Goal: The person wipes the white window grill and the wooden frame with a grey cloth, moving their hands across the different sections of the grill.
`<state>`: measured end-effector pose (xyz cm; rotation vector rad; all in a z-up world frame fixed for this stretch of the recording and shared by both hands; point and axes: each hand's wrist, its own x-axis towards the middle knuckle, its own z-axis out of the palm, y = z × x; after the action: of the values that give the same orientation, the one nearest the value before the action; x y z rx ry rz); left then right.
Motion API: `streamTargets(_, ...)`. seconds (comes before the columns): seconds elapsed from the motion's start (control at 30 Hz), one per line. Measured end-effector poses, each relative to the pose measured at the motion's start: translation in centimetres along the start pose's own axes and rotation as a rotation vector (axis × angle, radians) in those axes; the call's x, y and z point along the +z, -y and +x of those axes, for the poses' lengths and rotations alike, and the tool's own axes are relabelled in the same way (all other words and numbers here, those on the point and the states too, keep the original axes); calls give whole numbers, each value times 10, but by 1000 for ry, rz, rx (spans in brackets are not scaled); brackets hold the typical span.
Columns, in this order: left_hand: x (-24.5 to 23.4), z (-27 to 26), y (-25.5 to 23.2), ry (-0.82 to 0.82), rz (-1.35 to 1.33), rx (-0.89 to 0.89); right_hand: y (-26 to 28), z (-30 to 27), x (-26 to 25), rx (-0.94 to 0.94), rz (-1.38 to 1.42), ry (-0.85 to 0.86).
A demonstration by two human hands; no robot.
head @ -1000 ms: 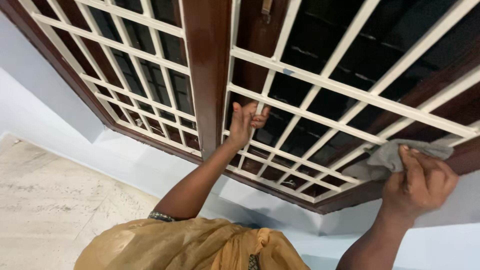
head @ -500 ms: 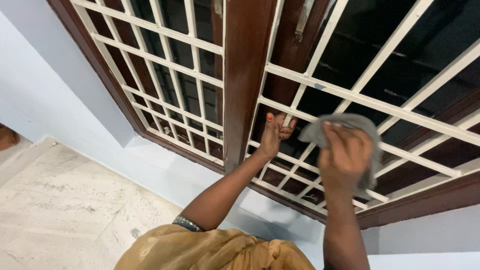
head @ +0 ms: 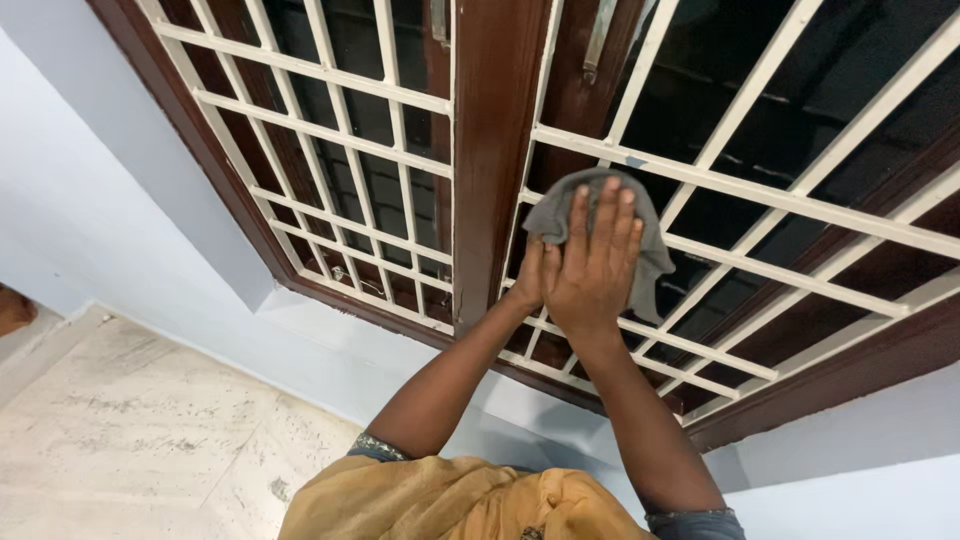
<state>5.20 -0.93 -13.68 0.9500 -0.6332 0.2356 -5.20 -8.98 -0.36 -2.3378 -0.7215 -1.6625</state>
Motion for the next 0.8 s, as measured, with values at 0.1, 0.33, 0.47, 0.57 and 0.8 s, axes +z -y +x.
streamTargets(0.1, 5, 0, -10, 133, -201, -94, -1, 8, -13, 83, 90, 49)
streamTargets(0.33, 16, -1, -32, 84, -24, -140, -8, 38, -5, 114, 54, 64)
streamTargets(0.47, 2, -4, -15, 121, -73, -239, -13, 38, -25, 59, 157, 115)
streamTargets(0.57, -7, -5, 1, 34, 23, -175, -14, 36, -42, -12, 186, 158)
streamTargets(0.8, -22, -4, 27, 52, -55, -110, -18, 40, -55, 213, 392, -57)
